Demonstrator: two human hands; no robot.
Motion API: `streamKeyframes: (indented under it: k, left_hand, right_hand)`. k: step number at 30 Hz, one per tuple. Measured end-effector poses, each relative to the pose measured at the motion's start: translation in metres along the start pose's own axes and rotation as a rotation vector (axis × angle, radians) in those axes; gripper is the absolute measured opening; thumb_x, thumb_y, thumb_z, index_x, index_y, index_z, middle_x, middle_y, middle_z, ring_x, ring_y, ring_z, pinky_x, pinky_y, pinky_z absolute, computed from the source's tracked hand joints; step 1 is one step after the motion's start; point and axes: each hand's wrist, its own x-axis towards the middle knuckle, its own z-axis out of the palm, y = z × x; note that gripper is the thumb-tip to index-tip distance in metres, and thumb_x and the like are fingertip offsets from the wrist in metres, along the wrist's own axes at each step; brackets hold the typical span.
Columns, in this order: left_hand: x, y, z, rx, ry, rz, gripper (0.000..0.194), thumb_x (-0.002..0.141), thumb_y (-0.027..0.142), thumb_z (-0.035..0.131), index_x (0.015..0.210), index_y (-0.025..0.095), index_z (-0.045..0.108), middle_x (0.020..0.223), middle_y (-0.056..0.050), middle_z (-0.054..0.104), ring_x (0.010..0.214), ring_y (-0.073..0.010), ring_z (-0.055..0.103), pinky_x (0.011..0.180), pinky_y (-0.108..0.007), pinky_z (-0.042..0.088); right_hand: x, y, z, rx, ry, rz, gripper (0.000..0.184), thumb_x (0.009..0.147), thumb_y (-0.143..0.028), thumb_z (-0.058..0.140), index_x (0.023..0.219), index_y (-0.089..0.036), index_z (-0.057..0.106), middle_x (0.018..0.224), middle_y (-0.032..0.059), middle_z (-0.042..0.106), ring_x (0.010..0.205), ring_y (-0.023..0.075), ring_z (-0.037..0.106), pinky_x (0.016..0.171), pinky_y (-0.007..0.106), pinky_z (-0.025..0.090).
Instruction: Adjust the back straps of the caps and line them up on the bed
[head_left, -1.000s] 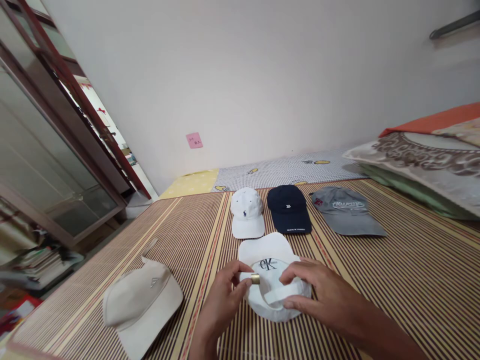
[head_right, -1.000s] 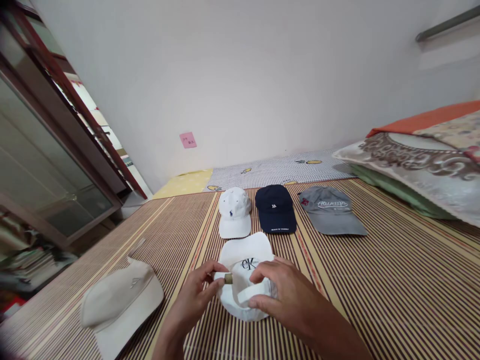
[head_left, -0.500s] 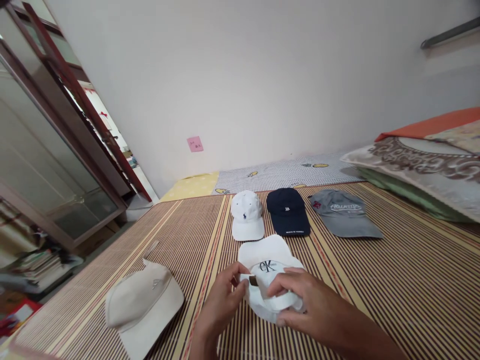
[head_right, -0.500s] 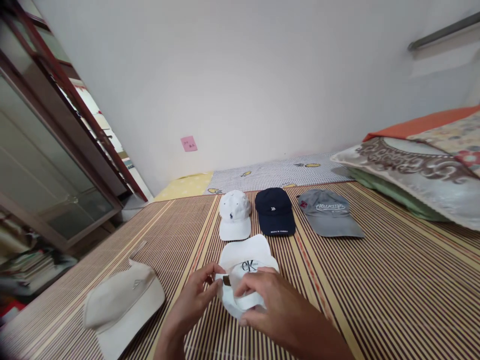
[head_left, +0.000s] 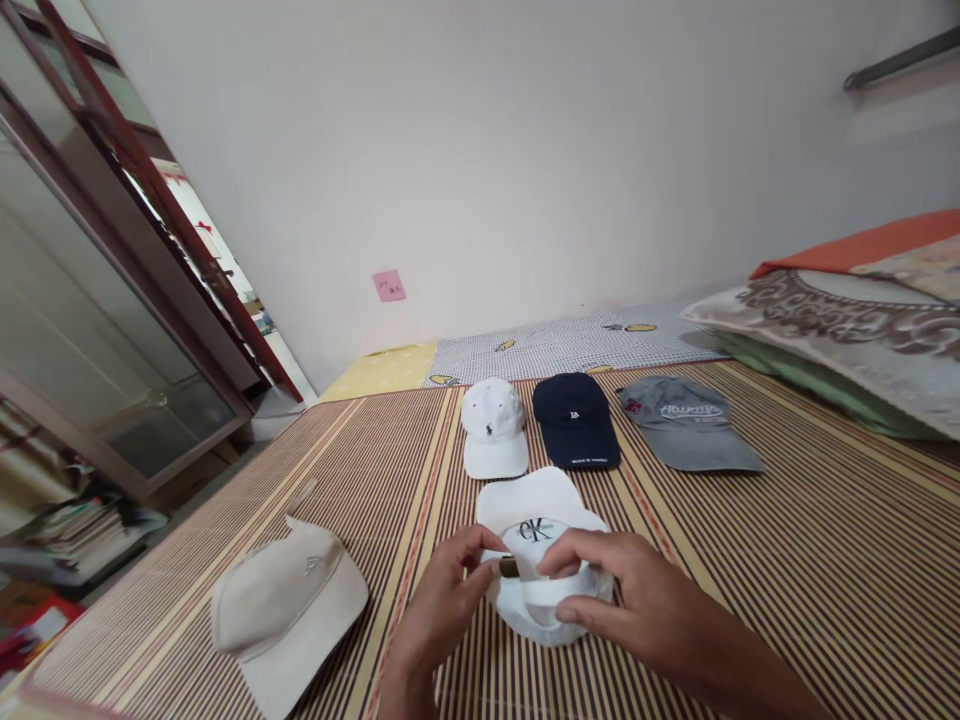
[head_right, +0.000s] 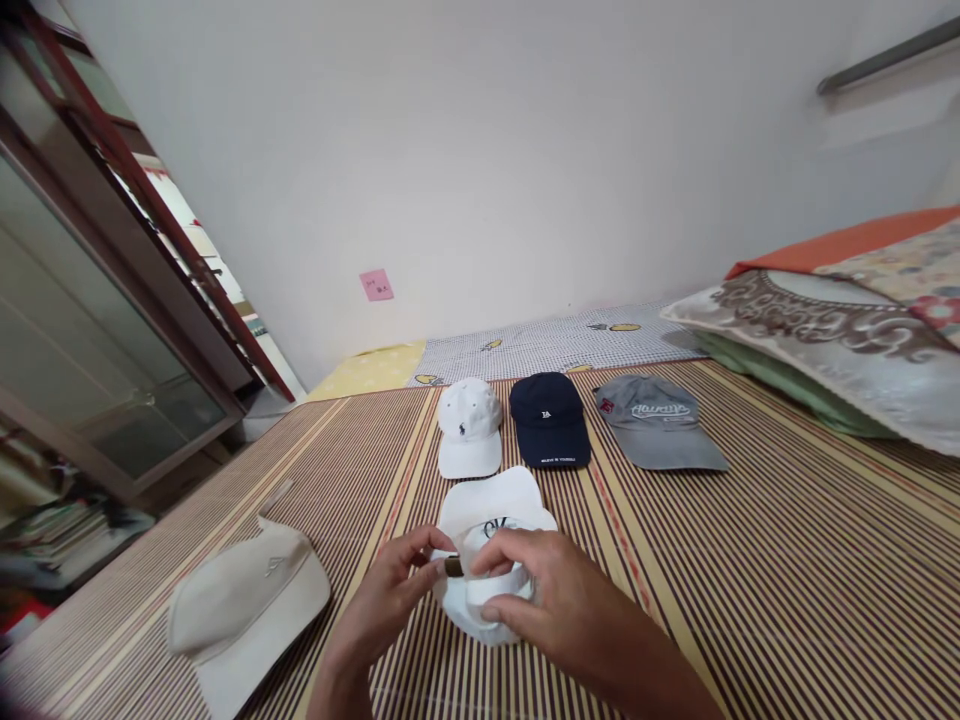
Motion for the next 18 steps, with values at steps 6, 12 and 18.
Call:
streamKeyframes:
  k: [6,12,18]
  left_hand:
    - [0.001,-0.005,-0.003,-0.172,-0.031,0.02,0.019,0.092,0.038,0.067,0.086,0.02,0.064,0.08,0.0,0.059,0.074,-0.0165,0.05,0.069,-0.029,0.038]
    - [0.005,-0.009,-0.004,-0.316,-0.04,0.07,0.028,0.09,0.045,0.073,0.09,0.018,0.066,0.082,0.001,0.059,0.077,-0.0156,0.049,0.072,-0.029,0.037]
    - [0.005,-0.009,-0.006,-0.381,-0.078,0.099,0.03,0.089,0.046,0.076,0.087,0.017,0.069,0.082,0.0,0.058,0.077,-0.015,0.049,0.073,-0.028,0.037]
  right_hand:
    - [0.007,0.023,-0.01,0.21,0.145,-0.084,0.023,0.083,-0.034,0.074,0.104,-0.025,0.078,0.093,0.0025,0.079,0.089,0.0233,0.073,0.077,0.033,0.055]
    - [0.017,0.036,0.0,0.494,0.092,-0.091,0.044,0.085,-0.033,0.075,0.127,-0.02,0.07,0.092,0.0045,0.078,0.077,0.0193,0.075,0.069,0.031,0.058]
    - [0.023,0.033,0.006,0.363,0.119,-0.101,0.023,0.089,-0.032,0.068,0.107,-0.019,0.075,0.088,0.0044,0.078,0.08,0.0199,0.074,0.074,0.033,0.057]
